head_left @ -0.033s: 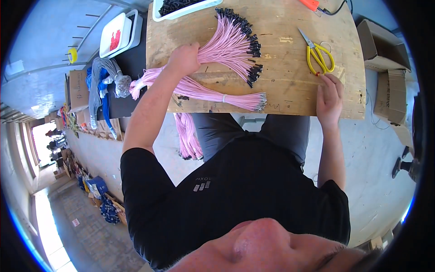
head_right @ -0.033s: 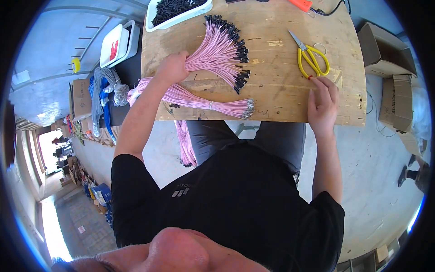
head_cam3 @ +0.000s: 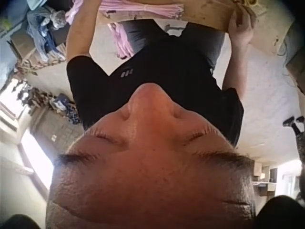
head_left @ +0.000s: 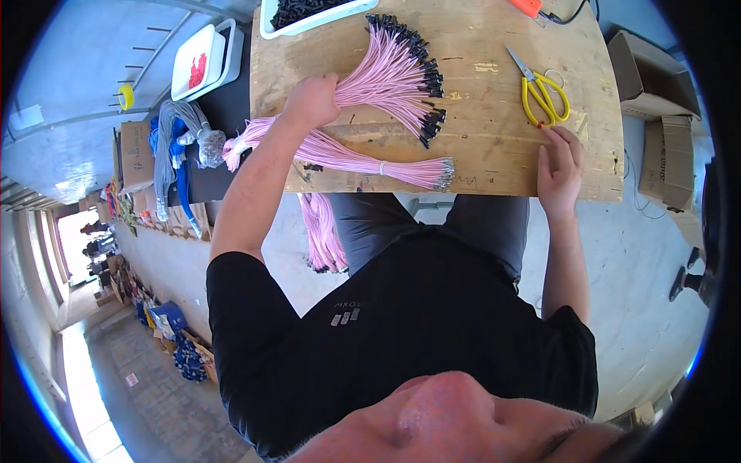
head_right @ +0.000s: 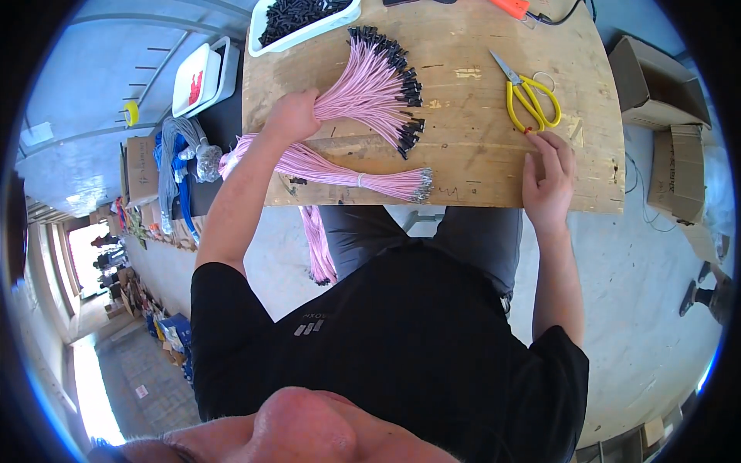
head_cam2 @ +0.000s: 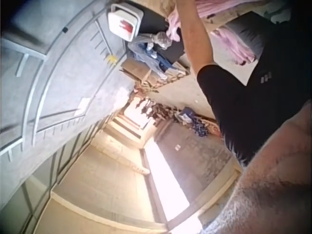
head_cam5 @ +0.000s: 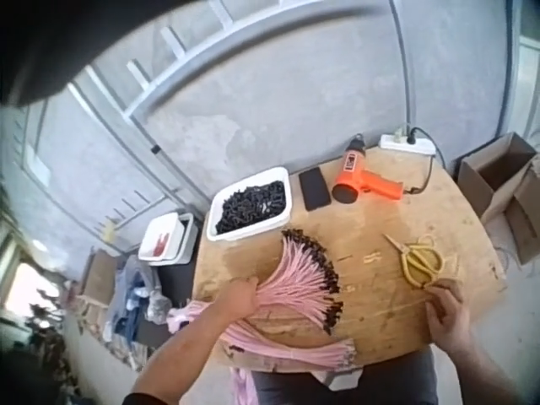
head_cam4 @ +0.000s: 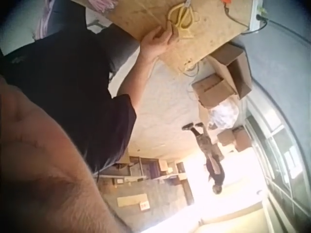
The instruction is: Processing electrical and metal cables by applying heat-shrink components and bundling them at a workbench.
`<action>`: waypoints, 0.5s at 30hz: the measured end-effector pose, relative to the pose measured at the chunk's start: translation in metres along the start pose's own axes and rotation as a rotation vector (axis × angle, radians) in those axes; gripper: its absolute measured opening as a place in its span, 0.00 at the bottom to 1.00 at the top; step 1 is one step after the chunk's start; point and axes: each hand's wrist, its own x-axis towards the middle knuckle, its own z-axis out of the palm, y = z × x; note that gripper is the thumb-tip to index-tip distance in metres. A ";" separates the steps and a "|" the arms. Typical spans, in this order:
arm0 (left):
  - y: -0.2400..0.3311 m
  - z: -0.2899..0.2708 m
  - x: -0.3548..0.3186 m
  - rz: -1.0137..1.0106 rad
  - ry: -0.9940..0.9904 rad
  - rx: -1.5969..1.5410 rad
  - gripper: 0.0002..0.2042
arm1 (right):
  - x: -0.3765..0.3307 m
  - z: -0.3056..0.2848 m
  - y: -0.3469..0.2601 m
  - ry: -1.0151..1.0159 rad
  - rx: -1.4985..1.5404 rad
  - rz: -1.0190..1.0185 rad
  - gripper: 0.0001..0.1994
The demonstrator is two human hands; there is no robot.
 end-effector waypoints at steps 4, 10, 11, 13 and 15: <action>-0.008 -0.022 0.008 0.021 -0.109 -0.052 0.16 | -0.003 0.003 0.001 0.028 0.018 -0.052 0.16; -0.017 -0.035 0.010 -0.054 -0.290 -0.326 0.18 | -0.005 0.002 0.004 0.031 0.075 -0.019 0.15; -0.018 -0.036 0.010 -0.069 -0.319 -0.351 0.18 | -0.005 0.002 0.005 0.036 0.077 -0.014 0.15; -0.021 -0.036 0.014 -0.069 -0.394 -0.360 0.19 | -0.005 0.001 0.004 0.036 0.095 -0.003 0.15; -0.026 -0.036 0.016 -0.068 -0.469 -0.371 0.20 | -0.004 0.000 0.005 0.047 0.090 -0.008 0.15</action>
